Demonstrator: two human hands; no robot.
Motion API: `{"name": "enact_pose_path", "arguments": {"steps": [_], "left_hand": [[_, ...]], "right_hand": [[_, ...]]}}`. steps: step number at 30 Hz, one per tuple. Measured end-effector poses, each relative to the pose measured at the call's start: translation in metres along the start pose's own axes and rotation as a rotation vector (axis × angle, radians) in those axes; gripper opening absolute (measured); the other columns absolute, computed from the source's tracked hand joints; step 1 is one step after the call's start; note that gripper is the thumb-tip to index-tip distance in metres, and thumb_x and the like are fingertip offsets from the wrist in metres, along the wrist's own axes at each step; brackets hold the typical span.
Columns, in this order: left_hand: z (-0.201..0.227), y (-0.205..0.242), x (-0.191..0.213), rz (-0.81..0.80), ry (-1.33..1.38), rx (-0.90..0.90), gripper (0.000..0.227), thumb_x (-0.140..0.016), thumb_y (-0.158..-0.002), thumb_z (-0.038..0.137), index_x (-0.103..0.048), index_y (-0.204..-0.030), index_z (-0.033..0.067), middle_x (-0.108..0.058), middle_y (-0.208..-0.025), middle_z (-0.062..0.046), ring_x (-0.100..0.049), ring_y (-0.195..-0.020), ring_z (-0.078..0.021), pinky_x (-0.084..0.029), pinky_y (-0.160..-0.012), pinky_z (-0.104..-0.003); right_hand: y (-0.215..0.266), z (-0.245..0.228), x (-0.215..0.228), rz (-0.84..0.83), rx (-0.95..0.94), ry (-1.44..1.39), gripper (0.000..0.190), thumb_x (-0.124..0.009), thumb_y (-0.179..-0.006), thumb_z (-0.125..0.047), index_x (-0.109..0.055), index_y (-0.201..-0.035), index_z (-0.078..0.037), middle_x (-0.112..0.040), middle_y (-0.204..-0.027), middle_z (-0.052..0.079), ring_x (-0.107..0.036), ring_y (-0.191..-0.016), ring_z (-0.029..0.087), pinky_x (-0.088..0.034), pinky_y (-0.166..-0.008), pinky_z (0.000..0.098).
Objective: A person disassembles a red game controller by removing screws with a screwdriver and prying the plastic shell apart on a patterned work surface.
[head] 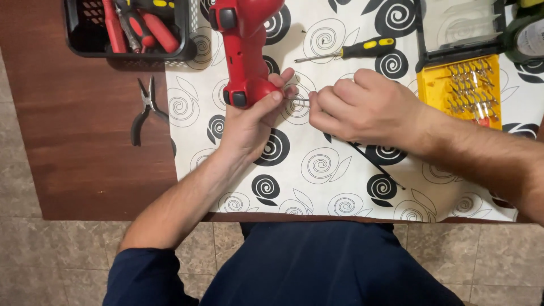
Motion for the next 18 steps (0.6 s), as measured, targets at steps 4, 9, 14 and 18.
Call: {"name": "enact_pose_path", "arguments": {"steps": [4,9,14,18], "left_hand": [[0.007,-0.008,0.007,0.033,0.043,-0.013,0.028,-0.093,-0.103,0.008,-0.082,-0.128,0.0057,-0.080,-0.156,-0.022,-0.084,-0.129,-0.0318,-0.071,-0.110,-0.047],[0.028,-0.011,0.003,-0.088,0.166,-0.091,0.028,-0.091,-0.105,-0.001,-0.079,-0.130,-0.0040,-0.069,-0.160,-0.033,-0.075,-0.142,-0.0506,-0.061,-0.132,-0.067],[0.030,-0.017,0.016,-0.111,0.333,-0.099,0.050,-0.083,-0.113,-0.001,-0.057,-0.156,-0.0042,-0.082,-0.134,-0.028,-0.068,-0.153,-0.0532,-0.071,-0.121,-0.060],[0.033,-0.002,-0.012,-0.260,0.282,0.005,0.050,-0.089,-0.113,0.011,-0.057,-0.142,-0.0143,-0.080,-0.128,-0.036,-0.081,-0.129,-0.0547,-0.078,-0.105,-0.054]], "right_hand": [[0.004,-0.005,-0.022,-0.238,-0.139,-0.040,0.015,-0.066,-0.114,-0.013,-0.073,-0.126,-0.018,-0.068,-0.110,0.003,-0.058,-0.083,0.021,-0.044,-0.073,0.0363],[0.029,0.028,-0.051,-0.416,-0.986,-1.115,0.037,-0.070,-0.115,-0.019,-0.075,-0.149,-0.005,-0.083,-0.144,0.014,-0.078,-0.128,0.034,-0.055,-0.112,0.0474],[0.076,0.043,-0.035,-0.205,-1.399,-1.410,0.032,-0.083,-0.109,-0.003,-0.070,-0.138,-0.006,-0.083,-0.132,0.011,-0.084,-0.127,0.022,-0.066,-0.120,0.0329],[0.112,0.058,0.005,0.027,-1.505,-1.229,0.019,-0.080,-0.114,0.014,-0.071,-0.129,0.007,-0.081,-0.139,0.025,-0.083,-0.117,0.028,-0.076,-0.091,0.0346]]}}
Point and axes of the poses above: each hand's wrist, its own y-axis away from the middle knuckle, its own x-axis out of the back of the hand, z = x × y, the point moved 10 cm from there along -y, towards the middle knuckle
